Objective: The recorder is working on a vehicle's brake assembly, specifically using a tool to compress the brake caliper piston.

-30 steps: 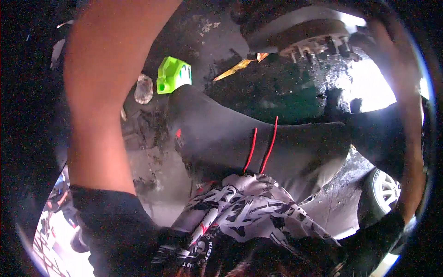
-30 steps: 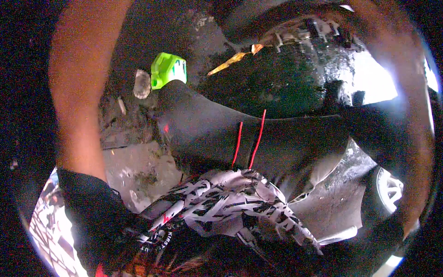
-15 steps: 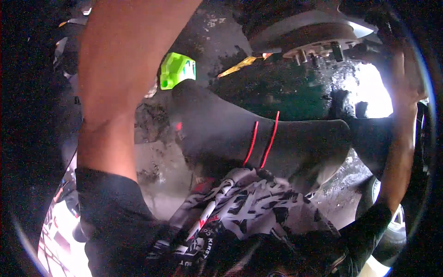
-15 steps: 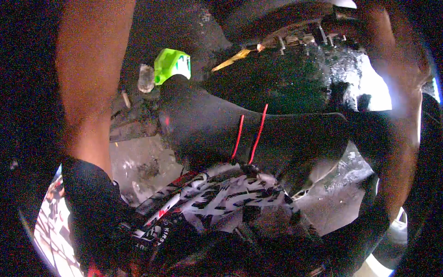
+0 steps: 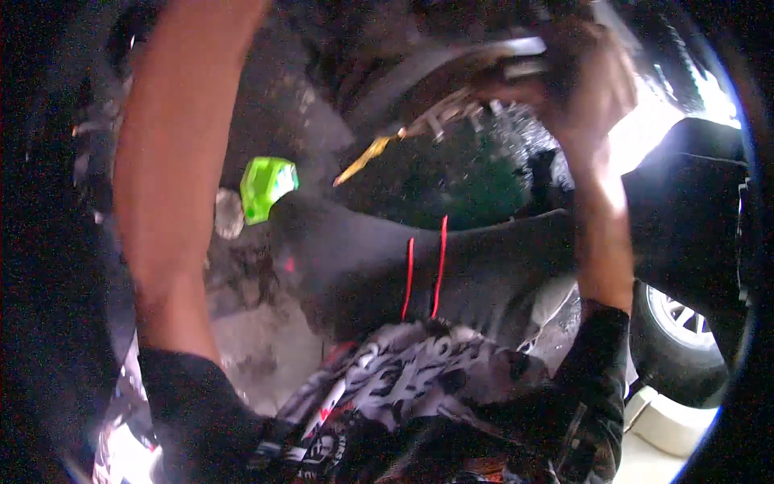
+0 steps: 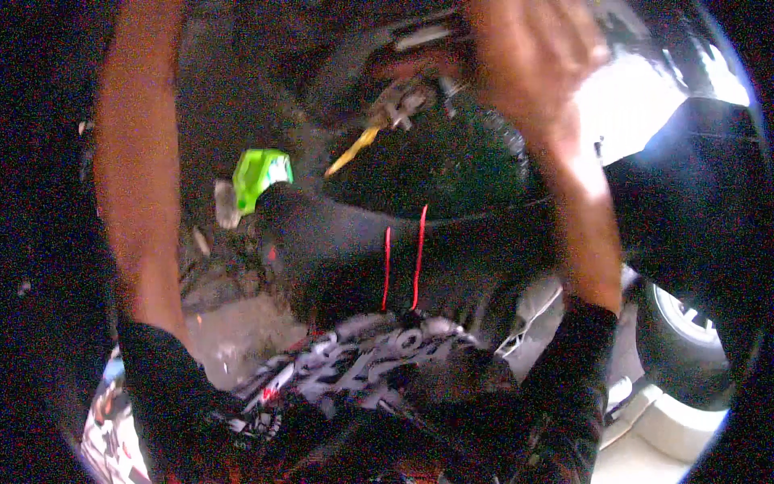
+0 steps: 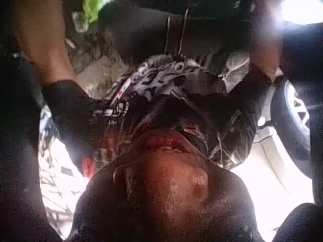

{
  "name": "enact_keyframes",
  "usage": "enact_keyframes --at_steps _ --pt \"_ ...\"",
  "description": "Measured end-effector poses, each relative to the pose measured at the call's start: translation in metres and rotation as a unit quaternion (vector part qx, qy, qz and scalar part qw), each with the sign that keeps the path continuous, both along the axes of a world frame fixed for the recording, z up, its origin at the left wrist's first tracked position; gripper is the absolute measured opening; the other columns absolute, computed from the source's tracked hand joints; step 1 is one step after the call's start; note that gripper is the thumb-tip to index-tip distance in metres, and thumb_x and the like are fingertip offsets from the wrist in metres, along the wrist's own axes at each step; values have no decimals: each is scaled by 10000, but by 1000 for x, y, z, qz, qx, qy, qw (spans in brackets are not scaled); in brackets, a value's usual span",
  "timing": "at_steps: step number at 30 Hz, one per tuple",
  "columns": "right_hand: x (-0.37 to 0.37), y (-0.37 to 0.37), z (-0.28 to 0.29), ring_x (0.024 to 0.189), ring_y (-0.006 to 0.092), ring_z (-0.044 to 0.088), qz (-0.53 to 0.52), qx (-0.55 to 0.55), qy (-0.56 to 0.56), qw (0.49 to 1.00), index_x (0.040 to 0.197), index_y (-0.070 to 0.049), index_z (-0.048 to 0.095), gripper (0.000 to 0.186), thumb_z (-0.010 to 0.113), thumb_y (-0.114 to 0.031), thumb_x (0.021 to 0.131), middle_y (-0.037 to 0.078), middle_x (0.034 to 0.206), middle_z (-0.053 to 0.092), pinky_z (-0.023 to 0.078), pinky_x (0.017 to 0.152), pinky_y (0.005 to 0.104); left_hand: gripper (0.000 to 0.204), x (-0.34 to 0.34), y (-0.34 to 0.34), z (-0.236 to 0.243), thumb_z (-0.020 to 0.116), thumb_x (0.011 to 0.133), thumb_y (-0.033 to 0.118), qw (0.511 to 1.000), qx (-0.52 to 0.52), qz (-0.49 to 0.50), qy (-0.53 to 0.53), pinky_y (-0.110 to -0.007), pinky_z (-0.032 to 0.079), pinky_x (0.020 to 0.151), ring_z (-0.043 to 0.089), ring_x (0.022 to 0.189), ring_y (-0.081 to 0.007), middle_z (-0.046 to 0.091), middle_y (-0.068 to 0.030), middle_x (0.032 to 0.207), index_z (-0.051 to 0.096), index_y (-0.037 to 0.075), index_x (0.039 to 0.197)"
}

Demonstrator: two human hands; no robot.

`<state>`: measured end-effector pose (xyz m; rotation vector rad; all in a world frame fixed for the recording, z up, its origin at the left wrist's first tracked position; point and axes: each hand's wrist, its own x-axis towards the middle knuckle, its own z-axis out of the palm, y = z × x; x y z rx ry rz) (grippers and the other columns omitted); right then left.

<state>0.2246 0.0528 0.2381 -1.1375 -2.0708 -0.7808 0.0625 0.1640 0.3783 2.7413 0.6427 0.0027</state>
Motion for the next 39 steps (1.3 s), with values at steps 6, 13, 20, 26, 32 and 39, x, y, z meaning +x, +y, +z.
enact_keyframes --at_steps 6,13,20,26,32,39 --pt "7 -10 1 907 212 570 -63 22 18 998 808 -236 613 401 578 -625 717 -14 788 529 316 925 511 869 1 3 -34 634 768 678 991 -17 133 28 -448 379 1073 437 1324 -347 468 -191 1399 484 71 1372" --pt "39 1 14 631 171 483 -22 81 -69 994 726 -272 525 209 633 -451 720 -26 673 444 364 623 344 714 24 32 -64 486 932 607 979 3 185 -84 -480 343 1092 366 1372 -388 322 -214 1511 418 105 1435" --pt "45 12 13 545 150 420 -4 175 -55 983 776 -250 475 214 681 -249 720 -23 616 351 250 455 295 362 21 19 -48 431 1001 318 960 39 99 -261 -438 442 969 535 1163 -377 597 -195 1200 578 105 1254" --pt "29 13 -5 505 150 409 -15 147 -2 989 800 -246 536 219 701 -220 659 -21 603 359 240 435 295 319 15 -19 -24 413 1036 197 967 39 158 -194 -371 453 898 577 993 -288 579 -169 1090 574 32 1254" --pt "21 19 -19 483 154 385 -10 162 66 984 782 -180 589 232 678 -267 586 -17 580 351 232 434 299 328 10 -19 -23 429 1025 206 973 49 138 -179 -388 450 925 570 1038 -313 577 -180 1124 563 28 1267" --pt "10 0 -15 652 241 512 -62 124 89 986 884 -135 668 449 651 -550 715 31 669 467 415 702 414 394 12 -16 -30 491 989 174 967 102 179 -151 -392 456 972 588 1100 -331 577 -198 1216 493 26 1355"
